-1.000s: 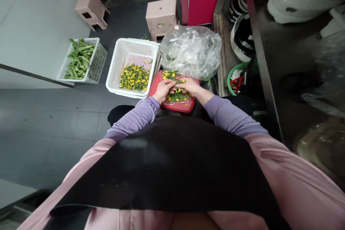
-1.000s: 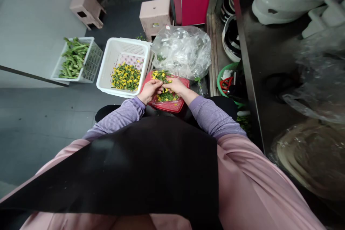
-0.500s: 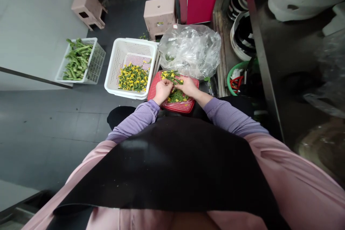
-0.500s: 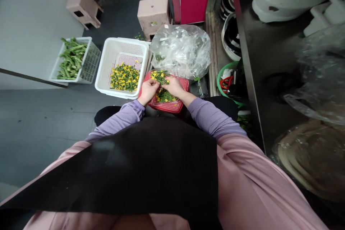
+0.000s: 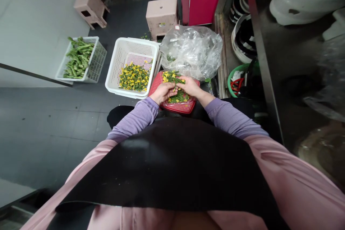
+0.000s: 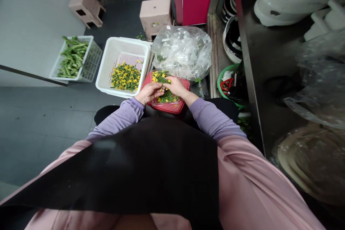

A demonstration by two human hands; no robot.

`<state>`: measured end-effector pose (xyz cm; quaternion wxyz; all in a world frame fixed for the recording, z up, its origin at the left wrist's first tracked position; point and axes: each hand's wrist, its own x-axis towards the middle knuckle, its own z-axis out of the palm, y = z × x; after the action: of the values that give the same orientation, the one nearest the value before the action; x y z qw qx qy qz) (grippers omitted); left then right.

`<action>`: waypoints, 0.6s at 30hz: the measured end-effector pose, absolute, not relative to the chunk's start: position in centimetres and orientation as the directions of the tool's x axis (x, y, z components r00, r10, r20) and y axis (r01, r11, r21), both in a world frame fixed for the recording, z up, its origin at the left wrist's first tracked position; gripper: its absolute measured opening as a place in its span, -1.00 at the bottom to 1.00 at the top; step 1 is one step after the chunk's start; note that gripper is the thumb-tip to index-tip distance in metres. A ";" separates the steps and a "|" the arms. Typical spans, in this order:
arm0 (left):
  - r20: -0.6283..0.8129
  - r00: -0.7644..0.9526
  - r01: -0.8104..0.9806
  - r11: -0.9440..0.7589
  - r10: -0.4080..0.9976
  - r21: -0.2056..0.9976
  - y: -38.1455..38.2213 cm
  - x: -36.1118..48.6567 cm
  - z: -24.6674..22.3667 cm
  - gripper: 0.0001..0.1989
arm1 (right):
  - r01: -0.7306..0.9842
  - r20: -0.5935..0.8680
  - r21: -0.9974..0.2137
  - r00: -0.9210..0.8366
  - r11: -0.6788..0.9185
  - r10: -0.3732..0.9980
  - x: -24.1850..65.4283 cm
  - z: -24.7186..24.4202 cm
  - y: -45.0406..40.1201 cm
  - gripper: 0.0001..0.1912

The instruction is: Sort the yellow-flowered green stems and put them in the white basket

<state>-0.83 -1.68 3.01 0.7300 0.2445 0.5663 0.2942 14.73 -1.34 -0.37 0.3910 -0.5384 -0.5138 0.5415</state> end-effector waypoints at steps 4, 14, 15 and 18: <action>-0.685 0.191 -0.157 0.710 0.703 0.686 -1.6 -1.2 2.6 -0.85 | -0.029 -0.315 -0.947 -0.110 -0.320 0.943 14.7 -0.8 -1.2 -0.83; -0.499 -0.044 -0.028 0.498 0.865 0.867 -1.4 -0.1 2.5 -0.90 | -0.251 -0.528 -0.768 -0.271 -0.589 0.805 14.4 0.3 -1.8 -0.82; -0.481 -0.045 0.002 0.481 0.876 0.877 -1.2 0.0 2.6 -0.90 | -0.228 -0.510 -0.788 -0.278 -0.572 0.814 14.5 0.3 -1.7 -0.82; -0.440 -0.007 0.112 0.438 0.898 0.892 -0.6 0.2 3.0 -0.86 | -0.077 -0.447 -0.875 -0.248 -0.477 0.860 15.0 -0.1 -1.1 -0.81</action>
<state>0.24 -0.59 3.00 0.5760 0.4057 0.6223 0.3411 15.01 -1.09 -0.08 0.3388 -0.5109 -0.3829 0.6911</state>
